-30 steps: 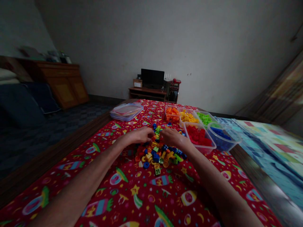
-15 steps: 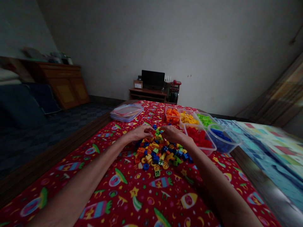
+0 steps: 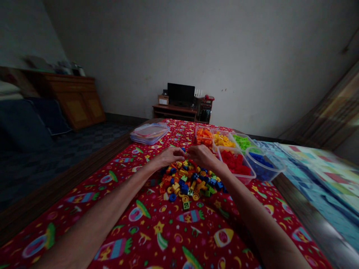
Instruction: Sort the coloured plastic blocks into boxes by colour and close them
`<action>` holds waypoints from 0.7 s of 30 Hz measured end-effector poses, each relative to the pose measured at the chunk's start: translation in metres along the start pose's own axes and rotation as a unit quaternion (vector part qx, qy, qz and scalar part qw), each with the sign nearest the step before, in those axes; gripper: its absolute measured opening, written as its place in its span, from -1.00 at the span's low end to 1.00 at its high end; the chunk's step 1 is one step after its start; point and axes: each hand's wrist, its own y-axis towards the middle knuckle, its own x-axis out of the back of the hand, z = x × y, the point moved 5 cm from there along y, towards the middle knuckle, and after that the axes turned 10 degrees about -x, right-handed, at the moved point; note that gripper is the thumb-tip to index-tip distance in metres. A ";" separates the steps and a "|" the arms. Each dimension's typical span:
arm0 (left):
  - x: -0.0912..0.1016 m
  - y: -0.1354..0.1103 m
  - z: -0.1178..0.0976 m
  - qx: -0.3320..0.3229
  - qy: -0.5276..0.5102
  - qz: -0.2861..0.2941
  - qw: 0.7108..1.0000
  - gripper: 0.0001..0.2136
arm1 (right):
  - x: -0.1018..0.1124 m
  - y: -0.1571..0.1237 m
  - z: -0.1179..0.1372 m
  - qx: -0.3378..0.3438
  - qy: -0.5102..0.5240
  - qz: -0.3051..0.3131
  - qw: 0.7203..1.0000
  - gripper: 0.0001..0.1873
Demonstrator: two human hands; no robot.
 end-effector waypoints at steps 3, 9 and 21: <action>0.007 -0.002 0.005 -0.020 0.095 -0.019 0.995 -0.74 | 0.003 0.002 -0.012 -0.030 -0.020 0.014 0.999 -0.77; 0.004 -0.015 0.033 -0.058 0.220 -0.089 0.970 -0.57 | 0.003 0.005 -0.040 -0.062 -0.030 0.054 0.996 -0.79; -0.009 -0.018 0.046 -0.023 0.184 -0.049 0.981 -0.44 | 0.053 0.066 -0.102 -0.242 0.013 -0.117 0.963 -0.64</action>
